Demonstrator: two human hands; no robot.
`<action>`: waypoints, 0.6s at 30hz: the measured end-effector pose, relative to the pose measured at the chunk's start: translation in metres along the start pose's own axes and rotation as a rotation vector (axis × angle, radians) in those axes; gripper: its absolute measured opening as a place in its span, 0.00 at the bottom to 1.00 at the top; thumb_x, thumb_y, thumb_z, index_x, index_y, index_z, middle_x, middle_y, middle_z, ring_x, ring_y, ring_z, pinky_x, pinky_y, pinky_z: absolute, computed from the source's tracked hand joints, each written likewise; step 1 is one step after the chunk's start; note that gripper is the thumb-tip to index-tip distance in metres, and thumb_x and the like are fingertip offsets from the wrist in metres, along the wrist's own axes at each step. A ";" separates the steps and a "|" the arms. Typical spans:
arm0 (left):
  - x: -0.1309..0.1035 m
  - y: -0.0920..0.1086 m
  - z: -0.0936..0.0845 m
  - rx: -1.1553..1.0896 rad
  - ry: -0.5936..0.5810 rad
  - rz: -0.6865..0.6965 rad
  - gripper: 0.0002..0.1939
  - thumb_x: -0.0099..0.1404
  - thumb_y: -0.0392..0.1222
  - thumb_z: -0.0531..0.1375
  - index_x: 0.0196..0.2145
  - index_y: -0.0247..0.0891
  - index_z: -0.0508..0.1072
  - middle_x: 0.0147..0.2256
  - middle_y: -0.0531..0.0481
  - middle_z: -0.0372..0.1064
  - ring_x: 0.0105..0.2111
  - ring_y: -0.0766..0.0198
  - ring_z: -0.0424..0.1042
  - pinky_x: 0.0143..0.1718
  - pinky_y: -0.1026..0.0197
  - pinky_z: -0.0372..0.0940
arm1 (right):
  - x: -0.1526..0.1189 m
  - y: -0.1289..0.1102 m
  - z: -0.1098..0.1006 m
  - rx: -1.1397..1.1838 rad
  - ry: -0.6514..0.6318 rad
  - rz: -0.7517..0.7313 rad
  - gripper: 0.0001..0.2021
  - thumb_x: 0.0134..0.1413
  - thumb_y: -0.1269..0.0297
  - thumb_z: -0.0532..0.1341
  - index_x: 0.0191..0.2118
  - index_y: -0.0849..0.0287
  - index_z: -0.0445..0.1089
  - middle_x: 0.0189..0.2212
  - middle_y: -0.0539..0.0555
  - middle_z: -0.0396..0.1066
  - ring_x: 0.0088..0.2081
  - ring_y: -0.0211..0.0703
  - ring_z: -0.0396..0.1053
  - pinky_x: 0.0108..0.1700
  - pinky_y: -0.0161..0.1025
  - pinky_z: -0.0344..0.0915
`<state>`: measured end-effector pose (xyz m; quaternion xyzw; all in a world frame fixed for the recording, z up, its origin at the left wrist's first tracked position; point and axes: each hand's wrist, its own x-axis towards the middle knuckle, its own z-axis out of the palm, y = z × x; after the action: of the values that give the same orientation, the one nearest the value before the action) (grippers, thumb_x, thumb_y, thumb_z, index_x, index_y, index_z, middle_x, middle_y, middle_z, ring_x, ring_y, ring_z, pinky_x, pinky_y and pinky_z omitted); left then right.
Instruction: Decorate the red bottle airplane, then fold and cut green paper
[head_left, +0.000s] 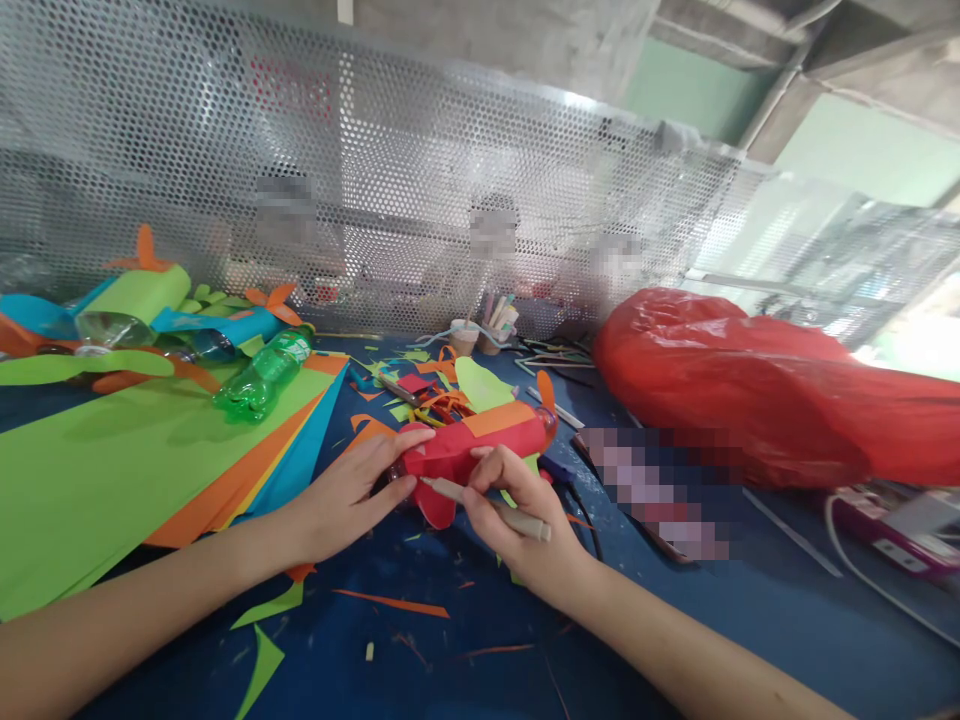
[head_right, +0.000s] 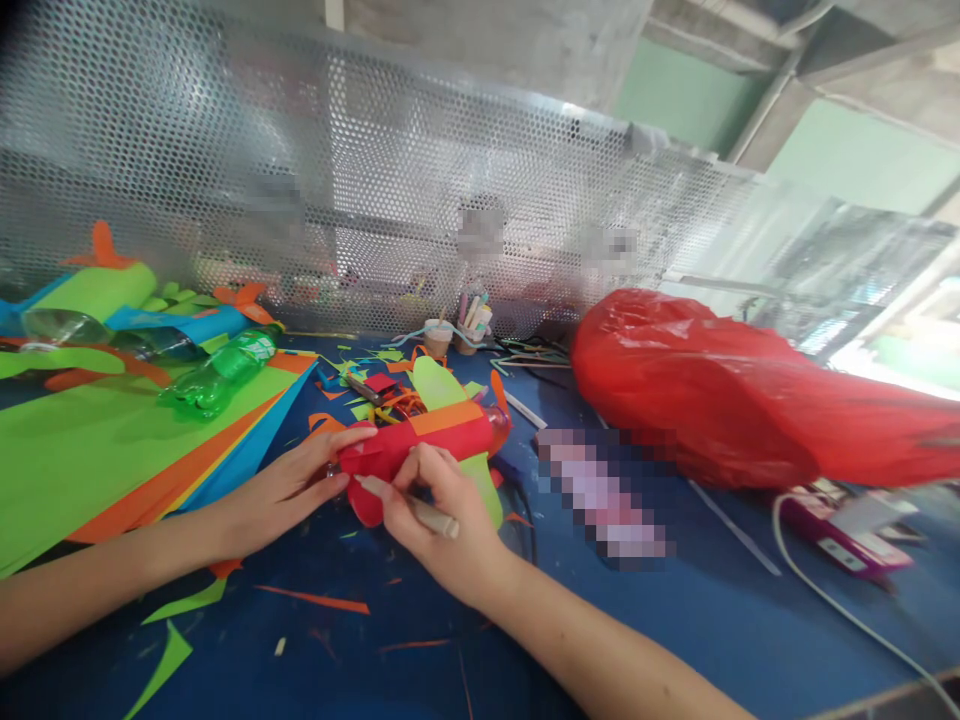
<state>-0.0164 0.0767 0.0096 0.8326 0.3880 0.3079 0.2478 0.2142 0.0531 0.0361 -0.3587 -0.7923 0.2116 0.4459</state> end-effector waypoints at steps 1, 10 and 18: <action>0.000 0.000 0.000 0.002 0.001 0.000 0.24 0.75 0.52 0.49 0.66 0.48 0.57 0.67 0.47 0.61 0.65 0.51 0.61 0.65 0.45 0.57 | 0.000 0.000 0.000 0.000 -0.006 0.003 0.07 0.57 0.68 0.58 0.29 0.54 0.60 0.26 0.49 0.66 0.32 0.40 0.64 0.35 0.37 0.63; 0.000 0.001 -0.001 0.022 -0.004 -0.002 0.25 0.76 0.53 0.48 0.67 0.48 0.57 0.68 0.48 0.58 0.67 0.52 0.59 0.67 0.46 0.55 | 0.001 0.001 -0.002 -0.042 0.041 0.006 0.08 0.56 0.68 0.58 0.28 0.54 0.58 0.24 0.48 0.64 0.30 0.40 0.64 0.33 0.36 0.62; 0.001 0.001 -0.001 0.027 0.006 0.003 0.25 0.76 0.51 0.48 0.68 0.49 0.56 0.67 0.48 0.60 0.65 0.51 0.61 0.66 0.46 0.56 | 0.001 0.003 -0.005 0.097 0.098 0.078 0.11 0.59 0.66 0.58 0.28 0.54 0.56 0.26 0.47 0.59 0.30 0.37 0.61 0.38 0.40 0.73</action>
<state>-0.0160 0.0768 0.0110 0.8355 0.3917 0.3053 0.2351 0.2190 0.0560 0.0371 -0.3773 -0.7437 0.2489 0.4926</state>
